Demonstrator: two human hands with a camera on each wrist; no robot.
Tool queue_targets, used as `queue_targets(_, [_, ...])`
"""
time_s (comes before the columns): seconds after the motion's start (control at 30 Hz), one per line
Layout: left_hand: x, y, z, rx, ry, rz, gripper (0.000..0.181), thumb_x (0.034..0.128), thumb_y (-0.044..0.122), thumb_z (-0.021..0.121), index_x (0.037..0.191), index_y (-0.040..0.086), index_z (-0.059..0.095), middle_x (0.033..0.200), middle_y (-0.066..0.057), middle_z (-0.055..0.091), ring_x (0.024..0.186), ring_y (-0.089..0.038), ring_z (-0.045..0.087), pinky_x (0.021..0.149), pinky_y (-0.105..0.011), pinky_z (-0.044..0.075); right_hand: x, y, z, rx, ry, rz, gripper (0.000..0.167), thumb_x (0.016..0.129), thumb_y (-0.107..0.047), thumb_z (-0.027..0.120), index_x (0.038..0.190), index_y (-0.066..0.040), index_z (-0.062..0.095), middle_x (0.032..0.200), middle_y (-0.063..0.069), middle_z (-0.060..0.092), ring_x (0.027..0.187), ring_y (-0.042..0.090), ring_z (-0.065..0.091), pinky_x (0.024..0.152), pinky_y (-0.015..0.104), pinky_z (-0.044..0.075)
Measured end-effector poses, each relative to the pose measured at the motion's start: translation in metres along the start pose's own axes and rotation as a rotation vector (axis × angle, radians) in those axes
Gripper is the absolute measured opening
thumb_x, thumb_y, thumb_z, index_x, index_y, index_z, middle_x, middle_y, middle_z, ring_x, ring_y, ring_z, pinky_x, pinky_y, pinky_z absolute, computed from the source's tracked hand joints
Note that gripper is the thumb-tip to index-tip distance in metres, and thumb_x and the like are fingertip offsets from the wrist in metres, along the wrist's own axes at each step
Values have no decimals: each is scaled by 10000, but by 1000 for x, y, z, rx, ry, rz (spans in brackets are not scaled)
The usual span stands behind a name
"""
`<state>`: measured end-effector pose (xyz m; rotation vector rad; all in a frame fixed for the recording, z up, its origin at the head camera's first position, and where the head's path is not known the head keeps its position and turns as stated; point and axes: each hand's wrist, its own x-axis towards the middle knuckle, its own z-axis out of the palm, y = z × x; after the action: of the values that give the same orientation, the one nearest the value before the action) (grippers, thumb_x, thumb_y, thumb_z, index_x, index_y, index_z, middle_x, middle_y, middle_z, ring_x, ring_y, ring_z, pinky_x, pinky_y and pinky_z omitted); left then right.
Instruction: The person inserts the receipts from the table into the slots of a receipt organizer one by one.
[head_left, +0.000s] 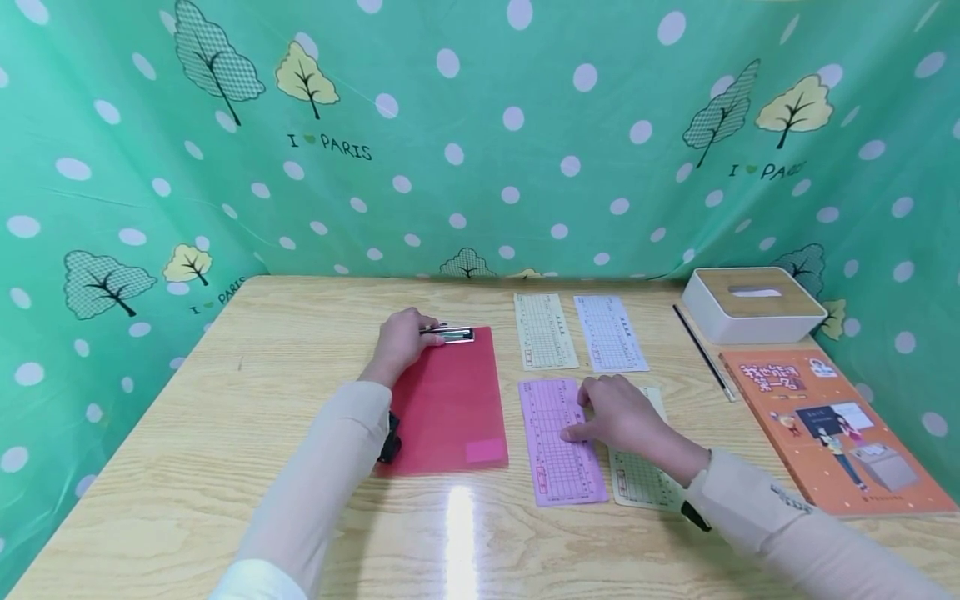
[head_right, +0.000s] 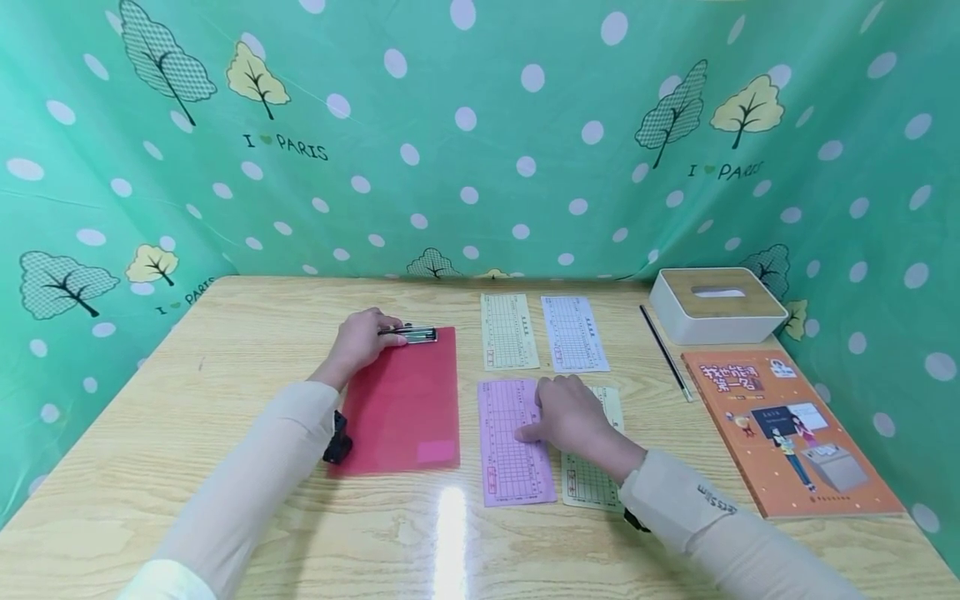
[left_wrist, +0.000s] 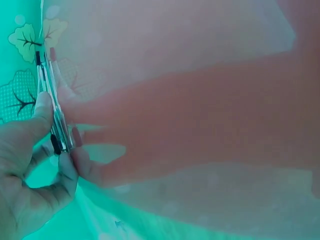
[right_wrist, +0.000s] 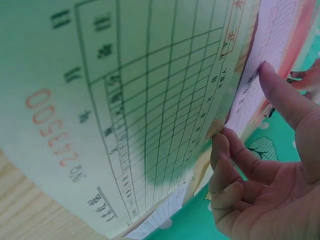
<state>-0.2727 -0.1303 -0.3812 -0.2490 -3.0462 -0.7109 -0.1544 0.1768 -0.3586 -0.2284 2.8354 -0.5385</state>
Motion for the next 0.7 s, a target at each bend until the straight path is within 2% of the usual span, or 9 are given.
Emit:
queue_targets(0.2, [2,1,-3,-33,-29,-28,320,936,202,752,1215,46,739,1111,-176,651,1019,-309,592,931,-427,493,1,1,1,-15,8,-23,500,762,-326,904,1045,5,657,765,50,536,712,204,469,626,319,371])
queue_targets(0.33, [2,2,-5,-47,-45,-37,346,938,212,750,1241,46,725,1181,-185,657,1093,-324,596,976,-426,483,1,2,1,-14,14,-28,502,759,-322,907,1041,8,657,745,51,523,698,202,464,622,318,365])
queue_targets(0.5, [4,0,-8,-65,-69,-44,314,957,210,731,1224,44,733,1245,-181,674,1133,-333,598,989,-429,475,2,2,0,5,7,-27,495,752,-313,914,1032,2,655,806,46,575,721,204,486,638,321,385])
queue_targets(0.7, [6,-2,-7,-74,-86,-23,311,948,210,743,1207,38,740,1235,-170,687,1121,-320,604,974,-421,479,3,1,0,15,7,-55,535,755,-280,910,1127,23,674,866,37,597,781,200,498,701,332,416])
